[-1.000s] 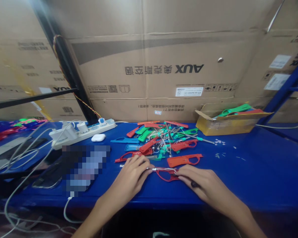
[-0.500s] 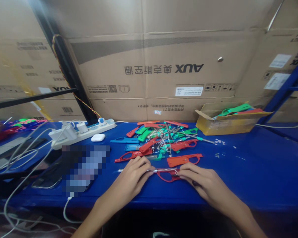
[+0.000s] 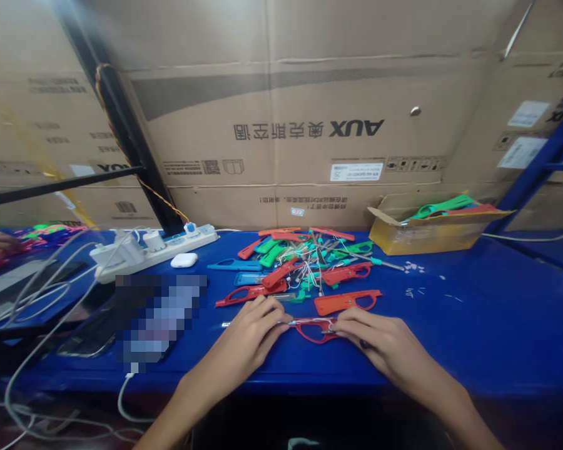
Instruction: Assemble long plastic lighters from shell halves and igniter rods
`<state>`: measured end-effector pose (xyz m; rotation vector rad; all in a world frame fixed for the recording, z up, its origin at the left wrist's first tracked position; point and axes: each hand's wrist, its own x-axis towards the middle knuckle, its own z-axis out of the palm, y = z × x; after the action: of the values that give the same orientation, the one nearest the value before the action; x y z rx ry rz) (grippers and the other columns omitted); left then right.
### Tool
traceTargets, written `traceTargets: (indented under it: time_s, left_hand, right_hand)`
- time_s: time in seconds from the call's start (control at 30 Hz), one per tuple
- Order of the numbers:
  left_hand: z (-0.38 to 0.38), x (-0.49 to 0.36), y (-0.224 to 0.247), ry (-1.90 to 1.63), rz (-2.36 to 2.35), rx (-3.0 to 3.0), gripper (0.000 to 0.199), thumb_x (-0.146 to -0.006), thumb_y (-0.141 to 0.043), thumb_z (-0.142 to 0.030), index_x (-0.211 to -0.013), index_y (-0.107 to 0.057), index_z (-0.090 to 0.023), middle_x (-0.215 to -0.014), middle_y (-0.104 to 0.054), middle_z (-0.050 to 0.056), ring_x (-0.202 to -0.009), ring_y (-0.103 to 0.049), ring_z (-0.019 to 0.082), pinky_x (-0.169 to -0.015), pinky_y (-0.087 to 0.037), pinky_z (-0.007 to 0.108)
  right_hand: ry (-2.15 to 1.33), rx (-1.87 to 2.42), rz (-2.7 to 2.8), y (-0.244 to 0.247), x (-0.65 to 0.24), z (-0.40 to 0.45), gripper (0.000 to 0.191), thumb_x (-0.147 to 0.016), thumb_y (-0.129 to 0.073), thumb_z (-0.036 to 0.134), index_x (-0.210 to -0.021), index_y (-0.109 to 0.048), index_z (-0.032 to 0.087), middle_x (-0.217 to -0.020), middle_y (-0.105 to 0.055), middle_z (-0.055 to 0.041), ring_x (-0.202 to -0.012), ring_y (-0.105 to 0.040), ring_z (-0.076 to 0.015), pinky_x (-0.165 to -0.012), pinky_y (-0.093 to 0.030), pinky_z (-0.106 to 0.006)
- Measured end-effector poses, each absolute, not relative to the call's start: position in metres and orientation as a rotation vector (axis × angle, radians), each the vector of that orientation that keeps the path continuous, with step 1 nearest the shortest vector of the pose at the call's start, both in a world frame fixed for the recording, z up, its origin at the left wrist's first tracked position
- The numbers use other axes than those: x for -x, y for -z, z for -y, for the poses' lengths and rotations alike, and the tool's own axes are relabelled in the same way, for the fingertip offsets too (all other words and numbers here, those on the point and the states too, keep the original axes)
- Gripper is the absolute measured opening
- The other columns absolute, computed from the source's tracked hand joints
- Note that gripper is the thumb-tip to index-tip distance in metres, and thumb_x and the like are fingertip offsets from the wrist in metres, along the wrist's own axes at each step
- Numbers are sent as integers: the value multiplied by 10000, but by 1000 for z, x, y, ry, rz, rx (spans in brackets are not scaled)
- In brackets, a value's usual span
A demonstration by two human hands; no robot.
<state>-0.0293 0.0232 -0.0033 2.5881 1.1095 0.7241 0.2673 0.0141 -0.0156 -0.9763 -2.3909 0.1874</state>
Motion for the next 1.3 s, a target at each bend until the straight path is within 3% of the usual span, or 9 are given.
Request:
traceTargets:
  time_s: [0.37, 0.7, 0.8, 0.97, 1.3]
  left_hand:
    - [-24, 29, 3, -734, -1094, -2584, 186, -1104, -455, -252, -1157, -632, -230, -1174, -627, 41, -1101, -585, 224, -998, -502, 412]
    - [-24, 29, 2, -716, -1106, -2599, 159, -1089, -491, -238, -1147, -639, -228, -1147, -631, 46, -1073, -582, 232, -976, -499, 429]
    - [-25, 28, 1, -704, -1102, -2593, 158, -1088, -492, -228, -1131, -645, -224, -1136, -629, 46, -1058, -579, 231, -957, -500, 425]
    - [-25, 28, 1, -715, -1082, -2585, 156, -1086, -496, -218, -1132, -645, -230, -1141, -631, 42, -1060, -582, 224, -956, -497, 407]
    - [-26, 28, 2, -689, -1131, -2617, 165, -1093, -479, -243, -1134, -638, -234, -1141, -650, 48, -1078, -594, 240, -987, -490, 441]
  right_hand:
    - [-100, 968, 2381, 14, -268, -12, 300, -1079, -496, 405, -1203, -741, 285, -1152, -769, -17, -973, -763, -165, -835, -616, -286]
    - [-100, 1112, 2470, 15, -278, -4, 401, -1084, -477, 404, -1471, -564, 343, -1398, -675, -34, -1192, -704, -227, -945, -615, -377]
    - [-156, 1130, 2488, 10, -278, -2, 424, -1078, -483, 428, -1496, -531, 377, -1403, -650, -42, -1131, -714, -213, -890, -625, -352]
    - [-205, 1156, 2480, 4, -274, -4, 433, -1067, -499, 457, -1492, -538, 388, -1244, -676, -47, -956, -720, -172, -816, -618, -308]
    - [-133, 1177, 2390, 15, -269, -10, 357, -1083, -468, 390, -1371, -664, 317, -1249, -713, -67, -910, -755, -203, -822, -641, -362]
